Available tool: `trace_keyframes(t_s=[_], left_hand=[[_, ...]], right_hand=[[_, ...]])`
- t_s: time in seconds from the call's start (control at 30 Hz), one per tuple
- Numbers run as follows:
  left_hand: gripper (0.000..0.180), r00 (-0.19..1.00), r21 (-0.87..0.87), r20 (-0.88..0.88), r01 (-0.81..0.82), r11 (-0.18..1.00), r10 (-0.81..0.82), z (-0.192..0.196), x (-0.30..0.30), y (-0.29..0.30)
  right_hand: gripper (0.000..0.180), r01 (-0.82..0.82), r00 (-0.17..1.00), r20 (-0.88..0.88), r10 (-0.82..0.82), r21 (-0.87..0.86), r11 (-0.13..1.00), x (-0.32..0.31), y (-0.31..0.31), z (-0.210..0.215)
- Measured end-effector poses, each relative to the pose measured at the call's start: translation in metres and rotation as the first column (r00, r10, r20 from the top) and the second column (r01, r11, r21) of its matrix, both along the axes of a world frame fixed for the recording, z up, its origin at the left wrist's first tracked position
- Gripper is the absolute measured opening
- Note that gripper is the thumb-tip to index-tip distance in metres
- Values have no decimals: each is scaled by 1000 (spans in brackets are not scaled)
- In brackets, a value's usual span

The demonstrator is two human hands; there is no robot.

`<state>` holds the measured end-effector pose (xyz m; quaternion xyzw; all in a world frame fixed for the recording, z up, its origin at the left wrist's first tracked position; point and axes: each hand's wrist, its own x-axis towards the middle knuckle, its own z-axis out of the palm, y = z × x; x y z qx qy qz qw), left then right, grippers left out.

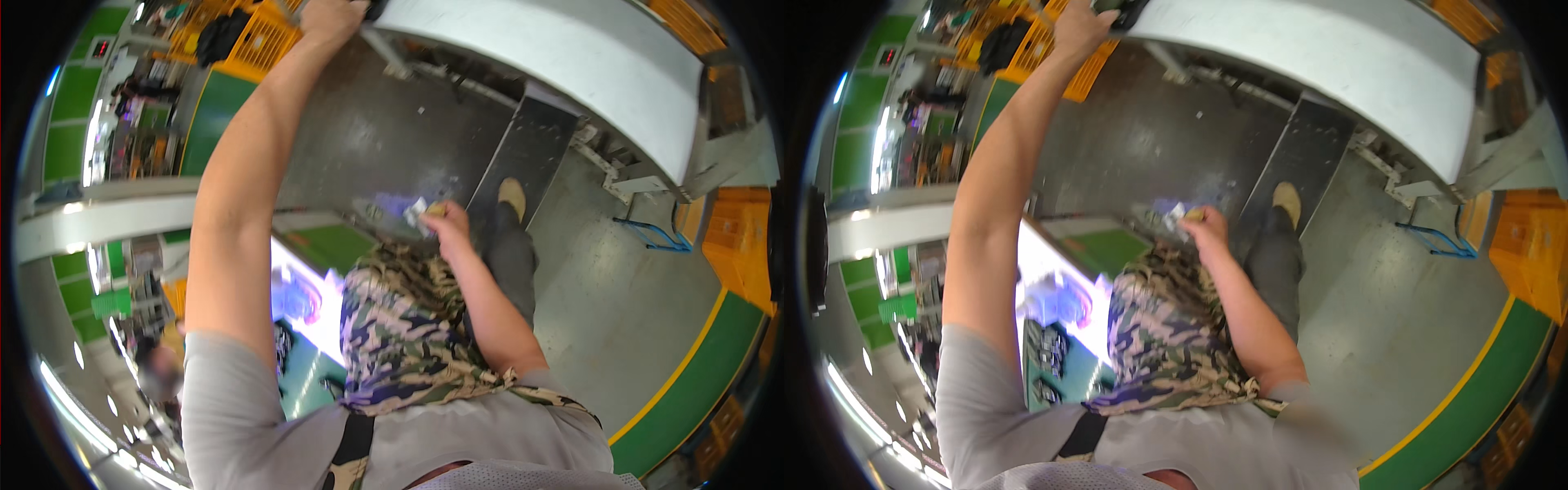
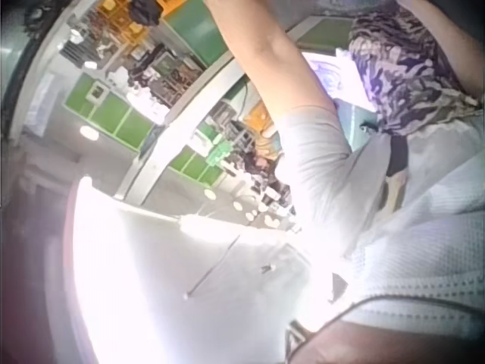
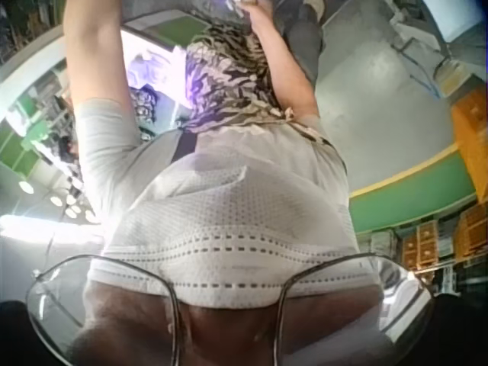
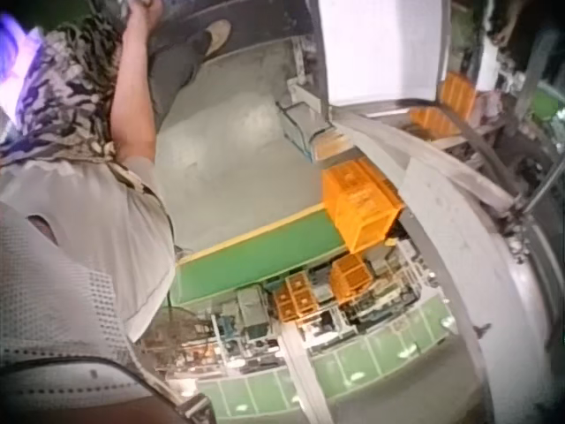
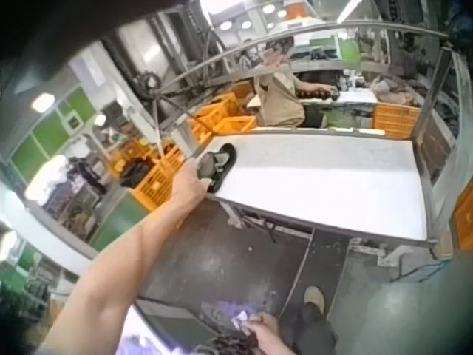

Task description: Polishing or applying treatment to the soles and edges of black shoes on a production line.

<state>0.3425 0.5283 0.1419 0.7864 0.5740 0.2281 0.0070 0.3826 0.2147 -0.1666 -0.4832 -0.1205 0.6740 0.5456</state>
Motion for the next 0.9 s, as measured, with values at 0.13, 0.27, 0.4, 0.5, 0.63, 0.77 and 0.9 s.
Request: trace_keyframes(t_s=[0.13, 0.27, 0.4, 0.5, 0.63, 0.77, 0.9], left_hand=[[59, 964, 112, 73, 245, 963, -254, -53, -81, -122], [41, 945, -117, 307, 157, 981, -115, -103, -195, -326], [54, 808, -534, 0, -498, 683, 589, -173, -351, -527], [73, 502, -570, -387, -790, 227, 774, -213, -443, -679], [85, 195, -587, -490, -795, -155, 850, -259, -468, -788], [84, -50, -849, -383, -375, -372, 923, -289, -457, -776], [73, 223, -889, -368, -369, -271, 903, -307, -448, -751]], right_hand=[[23, 18, 1000, 23, -18, 1, 1000, 3, 4, -2], [19, -9, 1000, 13, 9, -16, 1000, 10, 7, -26], [14, -121, 992, 13, 123, -77, 990, 28, 7, -51], [10, -180, 984, -23, 179, -109, 978, 16, -6, -32], [10, -293, 955, 5, 296, -116, 949, -5, -14, -20], [10, -358, 927, 84, 364, -82, 930, -23, -20, 2], [11, -386, 899, 191, 395, -82, 919, -41, -20, 30]])
